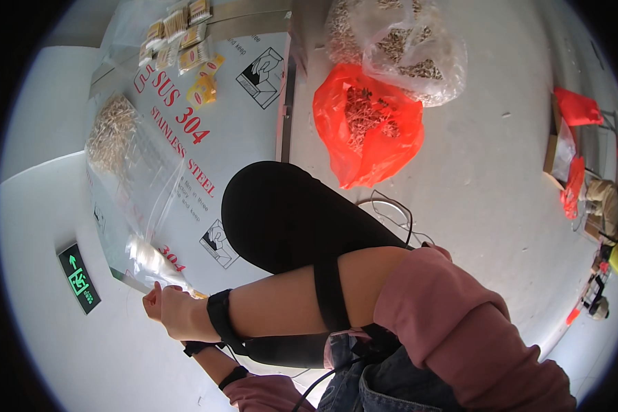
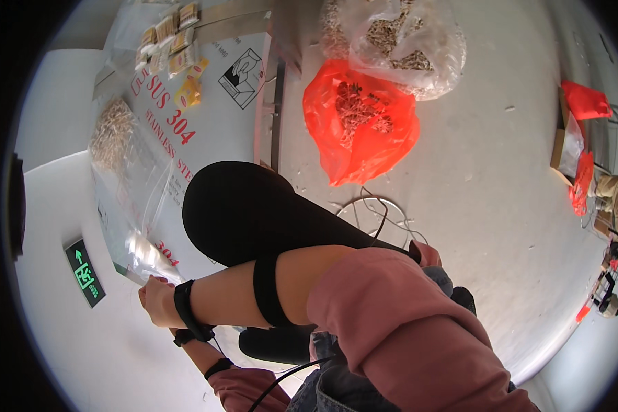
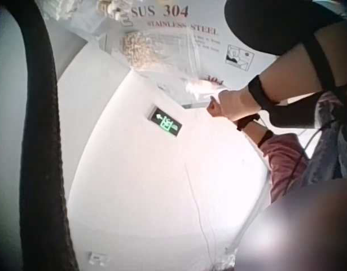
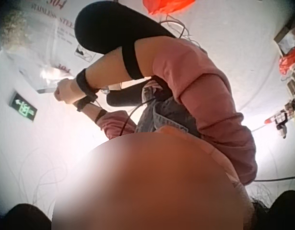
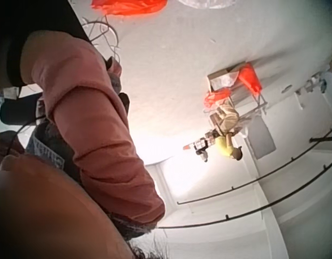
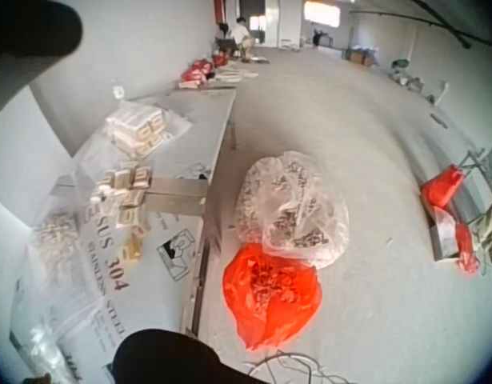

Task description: The person organizes cotton swabs into a row, places them into a plastic bag, and seals the bag with a sticker before repeating the process.

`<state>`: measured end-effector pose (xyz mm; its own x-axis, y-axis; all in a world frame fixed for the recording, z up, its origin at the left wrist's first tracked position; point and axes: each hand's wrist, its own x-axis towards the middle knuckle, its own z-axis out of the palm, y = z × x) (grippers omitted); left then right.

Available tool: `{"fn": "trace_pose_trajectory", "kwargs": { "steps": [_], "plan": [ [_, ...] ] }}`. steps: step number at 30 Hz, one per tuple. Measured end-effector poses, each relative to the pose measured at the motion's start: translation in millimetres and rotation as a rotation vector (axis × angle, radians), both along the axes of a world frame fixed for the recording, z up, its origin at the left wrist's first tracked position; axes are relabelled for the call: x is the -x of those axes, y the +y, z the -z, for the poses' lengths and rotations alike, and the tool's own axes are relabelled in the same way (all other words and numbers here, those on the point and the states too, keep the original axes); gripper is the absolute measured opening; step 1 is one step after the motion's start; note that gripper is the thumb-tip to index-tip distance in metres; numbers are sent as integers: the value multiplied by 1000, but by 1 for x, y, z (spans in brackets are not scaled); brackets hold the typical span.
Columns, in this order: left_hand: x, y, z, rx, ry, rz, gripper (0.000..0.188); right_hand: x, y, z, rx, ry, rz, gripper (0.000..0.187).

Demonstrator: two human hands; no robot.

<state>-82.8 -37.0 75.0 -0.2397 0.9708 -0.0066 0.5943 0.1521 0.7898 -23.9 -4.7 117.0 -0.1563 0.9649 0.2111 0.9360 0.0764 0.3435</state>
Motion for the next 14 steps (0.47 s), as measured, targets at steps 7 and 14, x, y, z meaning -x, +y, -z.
{"fn": "trace_pose_trajectory", "kwargs": {
  "steps": [7, 14],
  "plan": [
    [84, 24, -43, -92, -115, -110, 44, -109, -17, -59, 612, 549, -817, 40],
    [34, -27, -52, -136, -436, -43, 65, -94, -33, -19, 98, 1085, -646, 70]
  ]
}}
